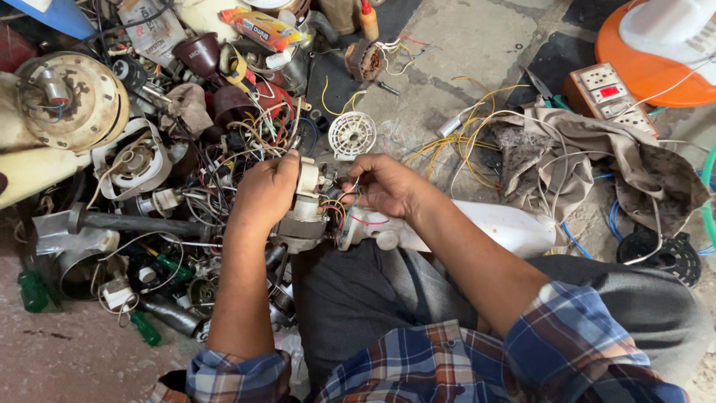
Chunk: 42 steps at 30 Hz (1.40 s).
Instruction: The person sits on the floor and repairs a small electric motor by stripping wires with pliers and twisting them together. They then connect the wires to a power source to test the motor's operation.
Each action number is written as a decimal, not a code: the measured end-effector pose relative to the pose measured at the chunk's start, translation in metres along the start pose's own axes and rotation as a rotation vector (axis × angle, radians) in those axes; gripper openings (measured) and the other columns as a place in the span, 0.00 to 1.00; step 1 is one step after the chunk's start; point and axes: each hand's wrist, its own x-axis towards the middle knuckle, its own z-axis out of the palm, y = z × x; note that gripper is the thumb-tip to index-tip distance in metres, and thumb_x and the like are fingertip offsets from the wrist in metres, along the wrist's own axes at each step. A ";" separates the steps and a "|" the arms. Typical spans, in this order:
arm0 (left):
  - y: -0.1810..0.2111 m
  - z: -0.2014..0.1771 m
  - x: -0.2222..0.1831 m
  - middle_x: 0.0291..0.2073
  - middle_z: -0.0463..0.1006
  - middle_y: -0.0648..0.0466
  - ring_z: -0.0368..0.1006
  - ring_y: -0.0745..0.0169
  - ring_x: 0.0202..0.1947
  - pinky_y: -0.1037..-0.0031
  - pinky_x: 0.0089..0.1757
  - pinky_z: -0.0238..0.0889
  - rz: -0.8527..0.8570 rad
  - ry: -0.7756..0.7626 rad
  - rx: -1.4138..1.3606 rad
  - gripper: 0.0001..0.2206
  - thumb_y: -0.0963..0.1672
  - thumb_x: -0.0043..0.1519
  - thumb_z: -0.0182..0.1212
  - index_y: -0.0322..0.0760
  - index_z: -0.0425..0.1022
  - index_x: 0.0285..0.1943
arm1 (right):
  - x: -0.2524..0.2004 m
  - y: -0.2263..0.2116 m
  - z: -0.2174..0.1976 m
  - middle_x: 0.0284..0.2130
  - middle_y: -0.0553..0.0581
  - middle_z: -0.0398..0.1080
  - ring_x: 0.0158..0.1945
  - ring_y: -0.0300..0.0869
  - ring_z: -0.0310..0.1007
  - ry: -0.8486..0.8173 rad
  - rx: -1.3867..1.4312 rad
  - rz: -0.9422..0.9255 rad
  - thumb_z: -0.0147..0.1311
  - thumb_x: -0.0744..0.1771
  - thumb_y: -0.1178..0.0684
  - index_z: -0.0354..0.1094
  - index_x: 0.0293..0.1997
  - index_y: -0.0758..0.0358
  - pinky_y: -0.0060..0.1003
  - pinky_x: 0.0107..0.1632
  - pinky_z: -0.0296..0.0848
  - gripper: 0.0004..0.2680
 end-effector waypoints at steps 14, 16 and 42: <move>-0.014 0.003 0.039 0.44 0.80 0.31 0.75 0.29 0.51 0.54 0.52 0.65 -0.047 -0.131 0.130 0.29 0.57 0.65 0.42 0.31 0.81 0.47 | 0.022 -0.003 -0.013 0.35 0.61 0.70 0.35 0.48 0.74 0.008 0.013 -0.009 0.54 0.62 0.61 0.66 0.36 0.66 0.51 0.48 0.80 0.03; -0.024 0.005 0.050 0.43 0.80 0.29 0.75 0.29 0.52 0.55 0.52 0.65 -0.025 -0.149 0.120 0.30 0.58 0.65 0.43 0.29 0.80 0.47 | 0.025 -0.005 -0.011 0.35 0.61 0.70 0.35 0.49 0.74 0.016 0.029 -0.010 0.54 0.62 0.62 0.65 0.35 0.66 0.52 0.49 0.80 0.03; -0.032 0.006 0.028 0.39 0.84 0.45 0.78 0.59 0.40 0.68 0.46 0.68 0.095 -0.224 -0.249 0.26 0.55 0.66 0.47 0.26 0.79 0.49 | 0.000 -0.003 -0.001 0.33 0.59 0.73 0.36 0.44 0.75 -0.048 -0.105 -0.026 0.56 0.63 0.58 0.70 0.35 0.67 0.46 0.49 0.77 0.04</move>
